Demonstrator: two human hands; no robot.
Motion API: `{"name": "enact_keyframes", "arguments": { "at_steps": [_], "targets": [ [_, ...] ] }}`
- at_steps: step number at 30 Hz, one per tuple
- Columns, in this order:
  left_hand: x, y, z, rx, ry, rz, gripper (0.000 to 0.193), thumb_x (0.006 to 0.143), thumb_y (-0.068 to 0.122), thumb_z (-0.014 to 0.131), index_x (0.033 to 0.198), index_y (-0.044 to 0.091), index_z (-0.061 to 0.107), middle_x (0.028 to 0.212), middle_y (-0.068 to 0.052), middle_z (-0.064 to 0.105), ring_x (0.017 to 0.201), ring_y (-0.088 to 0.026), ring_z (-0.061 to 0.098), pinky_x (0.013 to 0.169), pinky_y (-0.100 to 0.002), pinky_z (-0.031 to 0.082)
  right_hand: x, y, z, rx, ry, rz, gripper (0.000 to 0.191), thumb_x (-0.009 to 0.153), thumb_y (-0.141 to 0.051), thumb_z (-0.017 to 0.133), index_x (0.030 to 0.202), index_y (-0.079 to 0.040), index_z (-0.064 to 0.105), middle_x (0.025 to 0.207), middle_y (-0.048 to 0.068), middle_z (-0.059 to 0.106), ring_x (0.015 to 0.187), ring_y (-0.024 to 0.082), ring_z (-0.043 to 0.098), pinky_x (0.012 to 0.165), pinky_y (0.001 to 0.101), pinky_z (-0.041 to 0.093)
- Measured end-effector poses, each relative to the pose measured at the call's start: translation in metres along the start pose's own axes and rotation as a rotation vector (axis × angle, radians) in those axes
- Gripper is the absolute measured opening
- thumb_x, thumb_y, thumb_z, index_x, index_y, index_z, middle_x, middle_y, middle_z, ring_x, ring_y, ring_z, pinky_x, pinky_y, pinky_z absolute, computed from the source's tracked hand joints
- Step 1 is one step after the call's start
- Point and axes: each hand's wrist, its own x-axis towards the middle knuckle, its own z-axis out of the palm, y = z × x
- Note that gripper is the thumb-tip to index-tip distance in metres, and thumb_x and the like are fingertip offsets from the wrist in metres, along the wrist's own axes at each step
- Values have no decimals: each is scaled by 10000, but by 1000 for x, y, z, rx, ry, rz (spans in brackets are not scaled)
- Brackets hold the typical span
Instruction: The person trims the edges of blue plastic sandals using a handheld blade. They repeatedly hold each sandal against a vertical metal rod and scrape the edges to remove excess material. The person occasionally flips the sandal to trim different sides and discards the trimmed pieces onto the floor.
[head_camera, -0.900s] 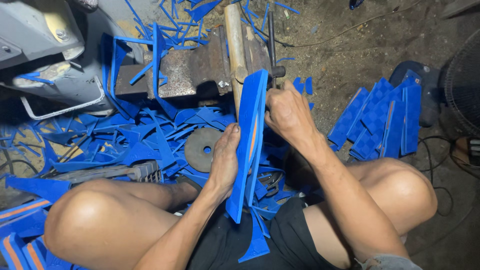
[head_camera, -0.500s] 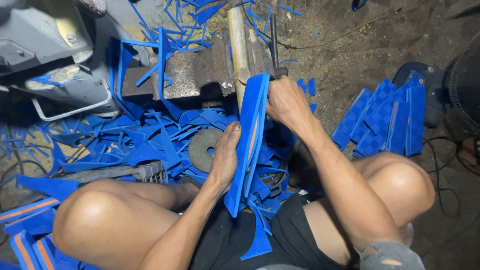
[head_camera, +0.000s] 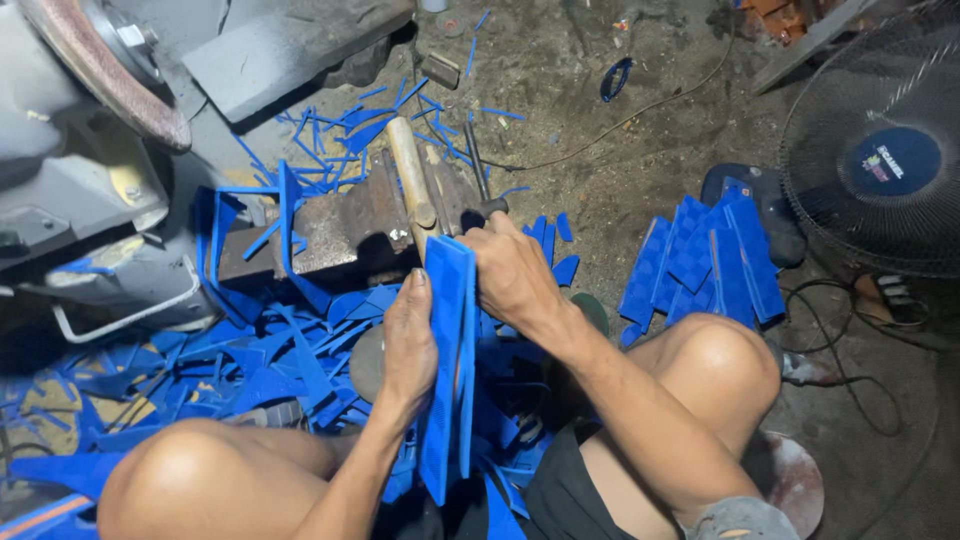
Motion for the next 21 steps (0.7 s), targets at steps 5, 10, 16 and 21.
{"name": "enact_keyframes", "arguments": {
  "at_steps": [5,10,16,21],
  "targets": [
    [-24,5,1,336,-181,65,463,1096,422,422,1056,16,642,794,-6,519,765,-93,473,688,-278,429,15,29,-11,41,-32,243,83,784,-50,664,823,-32,735,793,195,690,716,382,687,665,442,539],
    [-2,15,-27,32,-71,212,457,1132,403,406,1049,18,639,905,33,595,860,-65,494,753,-251,443,-5,-5,-35,811,-151,454,198,928,-131,684,1070,1,723,792,30,635,687,176,556,623,357,433],
    [-4,9,-30,182,115,195,450,1111,419,398,1000,46,623,829,15,586,778,-62,510,689,-251,451,-12,-40,-27,736,-194,187,429,885,-165,812,1231,13,631,1024,50,677,900,199,604,790,353,490],
    [-2,10,-45,-51,-57,22,492,1099,465,388,974,68,652,770,-5,599,677,-78,518,612,-247,430,-9,-28,-44,247,-16,42,270,964,-141,739,1166,30,688,1084,165,744,977,251,725,867,350,573]
  ]
}}
